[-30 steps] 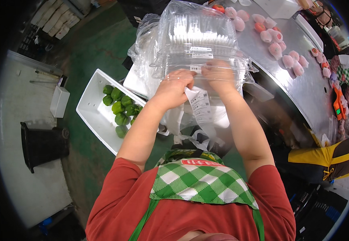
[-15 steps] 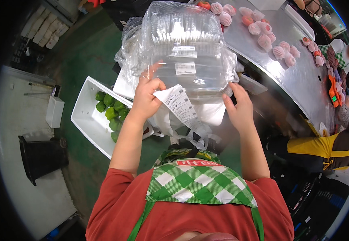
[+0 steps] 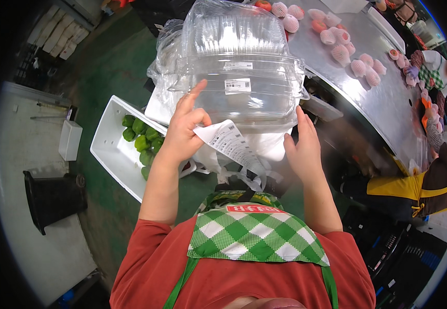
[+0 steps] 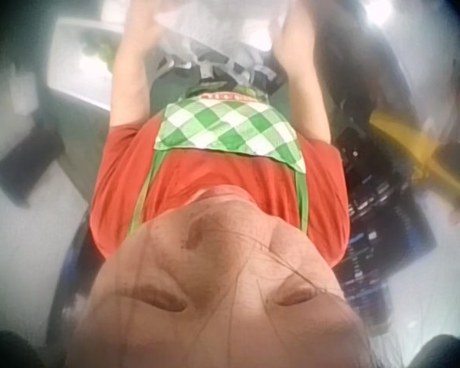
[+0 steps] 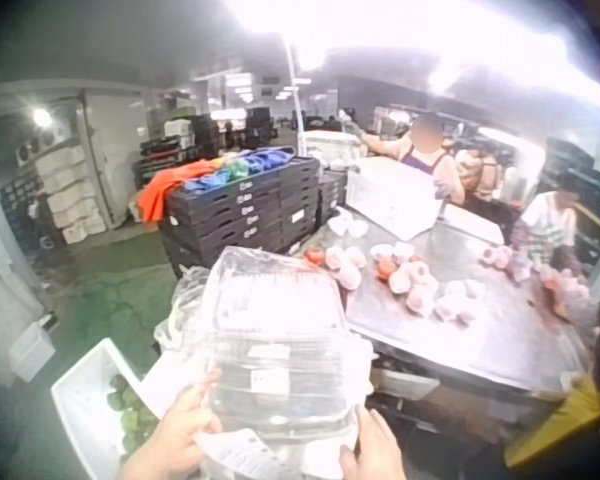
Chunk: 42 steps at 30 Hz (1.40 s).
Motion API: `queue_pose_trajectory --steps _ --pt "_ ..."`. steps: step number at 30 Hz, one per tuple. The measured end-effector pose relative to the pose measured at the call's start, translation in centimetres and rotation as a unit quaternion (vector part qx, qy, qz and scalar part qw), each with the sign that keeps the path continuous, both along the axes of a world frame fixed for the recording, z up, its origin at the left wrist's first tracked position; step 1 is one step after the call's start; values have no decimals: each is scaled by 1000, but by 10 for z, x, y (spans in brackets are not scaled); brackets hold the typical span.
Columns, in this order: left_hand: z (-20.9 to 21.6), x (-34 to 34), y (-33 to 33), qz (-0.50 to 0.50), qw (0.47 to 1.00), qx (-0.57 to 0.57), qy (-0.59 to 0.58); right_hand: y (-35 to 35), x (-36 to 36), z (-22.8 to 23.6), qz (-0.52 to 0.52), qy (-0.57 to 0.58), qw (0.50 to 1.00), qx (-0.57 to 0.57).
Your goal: The person applies printed labels to clear plastic containers on a workbench. They peel labels from a roll, smooth them onto the container lids, and stack the labeled units. The person briefly moves to a nearby crate to place a label on a container of strawberries before returning to the workbench.
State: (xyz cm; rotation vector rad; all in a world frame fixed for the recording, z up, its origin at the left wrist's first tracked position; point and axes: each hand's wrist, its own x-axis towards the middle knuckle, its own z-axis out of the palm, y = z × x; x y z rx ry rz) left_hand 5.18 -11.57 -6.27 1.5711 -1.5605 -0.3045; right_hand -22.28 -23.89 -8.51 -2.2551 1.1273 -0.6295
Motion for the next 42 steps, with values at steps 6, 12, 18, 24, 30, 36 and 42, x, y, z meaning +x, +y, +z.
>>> queue_pose_trajectory --steps 6,12,18,24,30,36,42 --pt "5 1 -1 -1 1000 -2 -9 8 3 11 17 81 991 -103" --pt "7 1 1 -3 999 11 -33 -6 -1 25 13 -71 997 22" --pt "7 0 0 0 999 2 -33 -9 2 30 -15 -200 975 100" --pt "18 -12 6 20 997 6 -76 -14 12 22 6 -487 813 318" --pt "-9 -37 -5 -33 999 -8 -42 -37 30 47 37 -583 738 337" --pt "-29 -20 -38 76 992 -56 -79 -47 35 -5 -118 -668 507 532" --pt "-28 -21 -42 89 983 -65 -145 -21 65 -16 114 -484 756 427"
